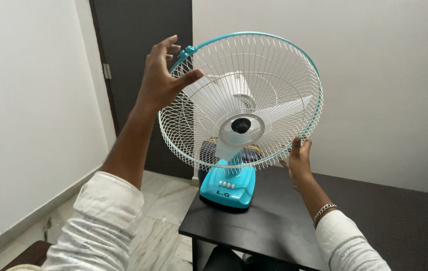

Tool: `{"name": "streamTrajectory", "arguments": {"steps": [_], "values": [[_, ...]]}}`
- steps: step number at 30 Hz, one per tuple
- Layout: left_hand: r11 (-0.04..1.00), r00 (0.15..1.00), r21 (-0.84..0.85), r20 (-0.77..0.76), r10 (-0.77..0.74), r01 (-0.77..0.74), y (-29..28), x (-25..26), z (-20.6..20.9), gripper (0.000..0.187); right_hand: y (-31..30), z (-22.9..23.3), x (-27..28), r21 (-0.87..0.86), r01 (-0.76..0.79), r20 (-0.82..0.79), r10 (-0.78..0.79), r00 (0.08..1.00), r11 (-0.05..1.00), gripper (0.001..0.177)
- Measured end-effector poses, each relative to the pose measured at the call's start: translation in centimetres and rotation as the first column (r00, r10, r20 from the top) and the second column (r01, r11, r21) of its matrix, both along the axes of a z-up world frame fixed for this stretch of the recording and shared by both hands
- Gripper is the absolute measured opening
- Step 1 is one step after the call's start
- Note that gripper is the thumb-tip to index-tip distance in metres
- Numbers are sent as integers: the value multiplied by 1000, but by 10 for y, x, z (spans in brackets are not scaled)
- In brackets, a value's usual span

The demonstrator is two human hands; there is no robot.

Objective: The person disassembles a table fan by removing the front grille, unscrewing a plastic ring, and detaching the fan blade from the motor housing. The components are placed on the table.

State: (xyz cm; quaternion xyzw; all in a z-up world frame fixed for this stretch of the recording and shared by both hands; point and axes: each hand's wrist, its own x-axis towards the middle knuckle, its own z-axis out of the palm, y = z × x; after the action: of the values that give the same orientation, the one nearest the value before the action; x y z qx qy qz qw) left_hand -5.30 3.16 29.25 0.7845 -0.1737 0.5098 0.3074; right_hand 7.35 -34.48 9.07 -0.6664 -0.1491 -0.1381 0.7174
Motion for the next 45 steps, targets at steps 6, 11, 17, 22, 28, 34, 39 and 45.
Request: {"name": "streamTrajectory", "arguments": {"steps": [6,11,17,22,28,34,39,45], "values": [[977,998,203,2,63,-63,-15,8,24,118,0,7,-17,-57,5,-31,-7,999,998,131],[992,992,125,128,16,-32,-17,10,16,109,-1,4,-16,-102,54,-21,-56,998,993,128],[990,955,104,291,63,-97,-21,5,13,85,5,-6,-1,-92,193,37,-191,981,977,125],[990,928,37,355,113,-135,-43,-6,6,31,5,-16,0,-149,285,62,-279,958,947,128],[991,941,46,322,106,-127,-61,-11,-4,24,-4,-16,-5,-117,316,172,-294,940,942,127],[990,939,77,332,83,-115,-62,-14,-14,21,-7,-14,-11,-69,276,160,-262,952,959,123],[996,944,61,328,37,-60,-46,-18,-28,35,-7,-17,-17,-31,257,226,-244,943,966,116],[992,970,67,227,85,-103,-18,-27,-41,67,-17,-7,-29,1,247,241,-240,940,969,114]]}}
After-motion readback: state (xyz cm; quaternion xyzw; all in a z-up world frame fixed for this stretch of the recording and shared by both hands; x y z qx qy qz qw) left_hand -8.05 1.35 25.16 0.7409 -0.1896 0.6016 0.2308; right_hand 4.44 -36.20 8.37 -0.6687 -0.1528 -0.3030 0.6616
